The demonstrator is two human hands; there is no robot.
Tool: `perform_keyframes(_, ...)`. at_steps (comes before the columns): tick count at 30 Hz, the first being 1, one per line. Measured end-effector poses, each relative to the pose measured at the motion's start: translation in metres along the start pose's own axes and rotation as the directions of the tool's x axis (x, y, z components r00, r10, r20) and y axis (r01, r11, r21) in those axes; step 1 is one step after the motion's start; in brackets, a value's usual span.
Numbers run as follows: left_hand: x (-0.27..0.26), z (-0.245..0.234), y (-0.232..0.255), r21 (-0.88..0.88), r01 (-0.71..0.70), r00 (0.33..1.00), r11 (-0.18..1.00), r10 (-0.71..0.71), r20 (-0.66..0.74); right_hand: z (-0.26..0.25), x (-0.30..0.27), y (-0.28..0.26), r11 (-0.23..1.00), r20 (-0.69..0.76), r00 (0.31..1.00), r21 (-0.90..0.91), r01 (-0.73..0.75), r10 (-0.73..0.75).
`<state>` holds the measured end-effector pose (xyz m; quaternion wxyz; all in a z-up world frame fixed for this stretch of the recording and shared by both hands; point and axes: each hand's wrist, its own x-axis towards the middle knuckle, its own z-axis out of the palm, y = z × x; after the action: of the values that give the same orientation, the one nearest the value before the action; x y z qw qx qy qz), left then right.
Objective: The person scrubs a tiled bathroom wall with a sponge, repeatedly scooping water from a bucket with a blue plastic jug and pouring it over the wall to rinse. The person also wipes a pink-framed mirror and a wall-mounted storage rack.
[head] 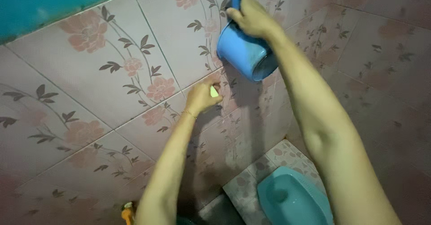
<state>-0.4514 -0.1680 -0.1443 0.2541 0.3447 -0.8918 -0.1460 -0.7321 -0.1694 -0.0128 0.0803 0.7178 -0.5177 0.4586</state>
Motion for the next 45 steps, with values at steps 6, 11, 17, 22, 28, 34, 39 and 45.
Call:
perform_keyframes(6,0.007,0.026,-0.012,0.053,0.002,0.999,0.999,-0.004,0.051,0.017,0.001,-0.036,0.993,0.183,0.983,-0.118,-0.004,0.026)
perform_keyframes(11,-0.004,0.038,-0.031,0.086,-0.024,1.000,0.996,0.023,0.005,0.036,-0.012,-0.067,0.994,0.266,0.964,-0.098,0.036,-0.009)
perform_keyframes(17,-0.024,0.050,-0.046,0.099,0.084,0.992,0.992,-0.093,0.089,0.053,-0.032,-0.082,0.992,0.204,0.973,-0.043,0.123,-0.112)
perform_keyframes(22,-0.036,0.060,-0.057,-0.026,0.114,0.990,0.993,-0.111,0.083,0.048,-0.056,-0.049,0.992,0.087,0.989,0.008,-0.123,0.122)
perform_keyframes(28,-0.040,0.076,-0.060,-0.234,0.083,0.997,0.969,-0.083,0.009,0.052,-0.108,0.003,0.962,-0.190,0.946,0.128,-0.240,0.261)
perform_keyframes(34,-0.040,0.093,-0.052,-0.091,0.362,0.931,0.928,-0.356,0.079,0.038,-0.157,0.040,0.927,-0.250,0.895,0.160,-0.338,0.369)
perform_keyframes(39,-0.038,0.132,-0.073,-0.152,0.282,0.959,0.947,-0.282,0.021,0.035,-0.191,0.044,0.868,-0.070,0.869,-0.053,-0.494,0.491)
perform_keyframes(45,-0.041,0.165,-0.091,-0.104,0.151,0.989,0.983,-0.151,0.006,0.053,-0.220,0.020,0.909,0.074,0.944,-0.302,-0.287,0.323)
